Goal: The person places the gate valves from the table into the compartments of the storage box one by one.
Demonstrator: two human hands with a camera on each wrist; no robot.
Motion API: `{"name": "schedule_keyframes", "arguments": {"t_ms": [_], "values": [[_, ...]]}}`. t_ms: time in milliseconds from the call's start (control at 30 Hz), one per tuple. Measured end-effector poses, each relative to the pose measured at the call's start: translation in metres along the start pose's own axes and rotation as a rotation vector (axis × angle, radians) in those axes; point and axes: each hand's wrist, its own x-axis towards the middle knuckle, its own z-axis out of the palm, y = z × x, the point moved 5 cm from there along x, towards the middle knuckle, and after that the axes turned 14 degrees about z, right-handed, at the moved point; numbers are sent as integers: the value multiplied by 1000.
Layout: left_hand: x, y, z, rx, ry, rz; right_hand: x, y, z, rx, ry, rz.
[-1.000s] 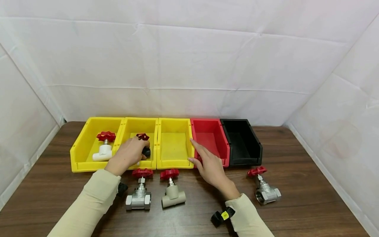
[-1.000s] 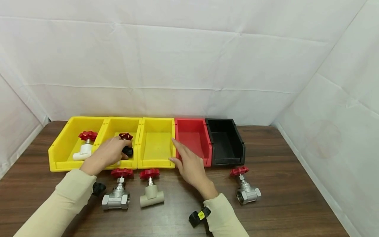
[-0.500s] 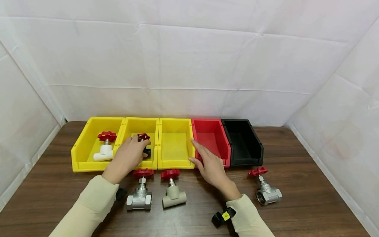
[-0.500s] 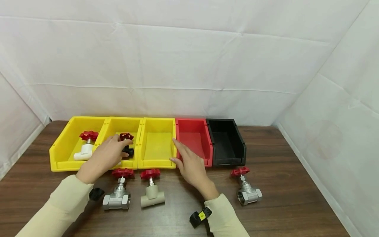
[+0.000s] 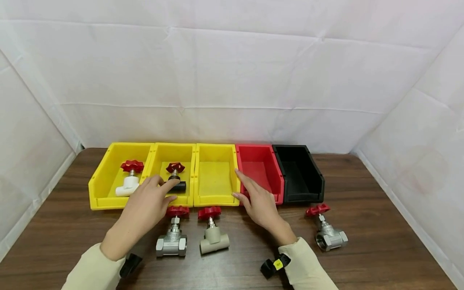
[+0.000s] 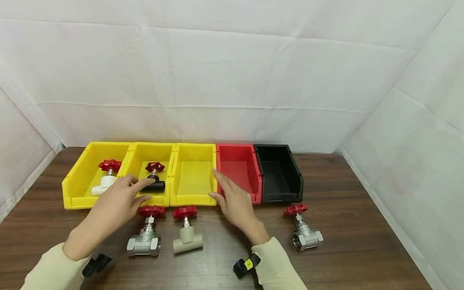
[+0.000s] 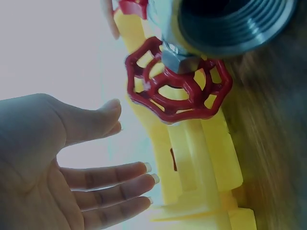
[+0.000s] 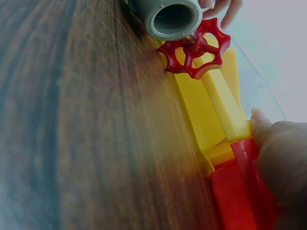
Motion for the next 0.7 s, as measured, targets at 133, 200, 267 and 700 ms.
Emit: {"name": "schedule_keyframes", "arguments": {"t_ms": [133,200,267,700], "values": [[-11,6,-7,-14,21,13,-1,1,0,0,6,2],[-16,10,-9,-16,19,13,-1,0,0,-1,5,2],[-21,14,-11,-30,20,18,-1,1,0,-3,6,4],[-44,35,-10,-54,-29,80,0,1,0,-5,8,-1]]}}
